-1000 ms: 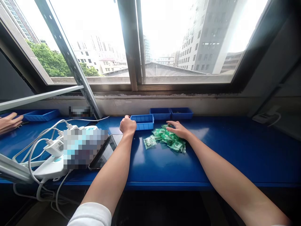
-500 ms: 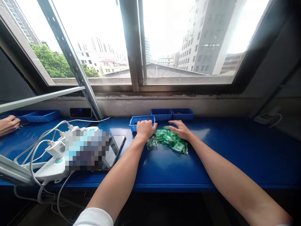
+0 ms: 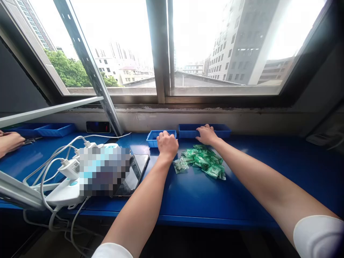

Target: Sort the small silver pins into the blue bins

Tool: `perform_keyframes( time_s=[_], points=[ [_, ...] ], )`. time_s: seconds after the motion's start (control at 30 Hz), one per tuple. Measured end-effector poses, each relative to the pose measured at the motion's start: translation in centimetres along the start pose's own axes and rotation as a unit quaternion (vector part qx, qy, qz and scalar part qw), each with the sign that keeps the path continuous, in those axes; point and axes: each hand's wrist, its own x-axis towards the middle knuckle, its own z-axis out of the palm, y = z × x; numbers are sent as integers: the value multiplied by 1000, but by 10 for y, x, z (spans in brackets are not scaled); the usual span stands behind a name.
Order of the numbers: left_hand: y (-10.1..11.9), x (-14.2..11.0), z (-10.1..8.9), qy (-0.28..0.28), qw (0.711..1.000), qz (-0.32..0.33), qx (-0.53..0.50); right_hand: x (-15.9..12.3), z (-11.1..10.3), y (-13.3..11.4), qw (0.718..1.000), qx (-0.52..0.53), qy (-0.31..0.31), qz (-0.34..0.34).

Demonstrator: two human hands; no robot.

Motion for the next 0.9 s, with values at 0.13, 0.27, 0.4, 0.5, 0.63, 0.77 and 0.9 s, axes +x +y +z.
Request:
perform_keyframes(
  time_s=[0.13, 0.27, 0.4, 0.5, 0.63, 0.77, 0.9],
  points=[
    [0, 1, 0, -80, 995, -52, -27, 11, 9, -3, 999, -35, -5, -25],
    [1, 1, 7, -84, 995, -51, -30, 13, 16, -4, 999, -24, 29, -29],
    [1, 0, 12, -59, 998, -24, -13, 9, 13, -1, 997, 12, 63, -31],
    [1, -1, 13, -38, 999, -30, -6, 2, 6, 2, 994, 42, 98, -26],
    [3, -1, 12, -2, 998, -64, 6, -11, -4, 8, 987, 80, 136, -26],
    [7, -1, 14, -11, 997, -69, 13, -31, -10, 13, 977, 122, 173, -23],
    [7, -1, 21, -50, 998, -28, -11, -51, -15, 13, 971, 141, 192, -20]
  ],
)
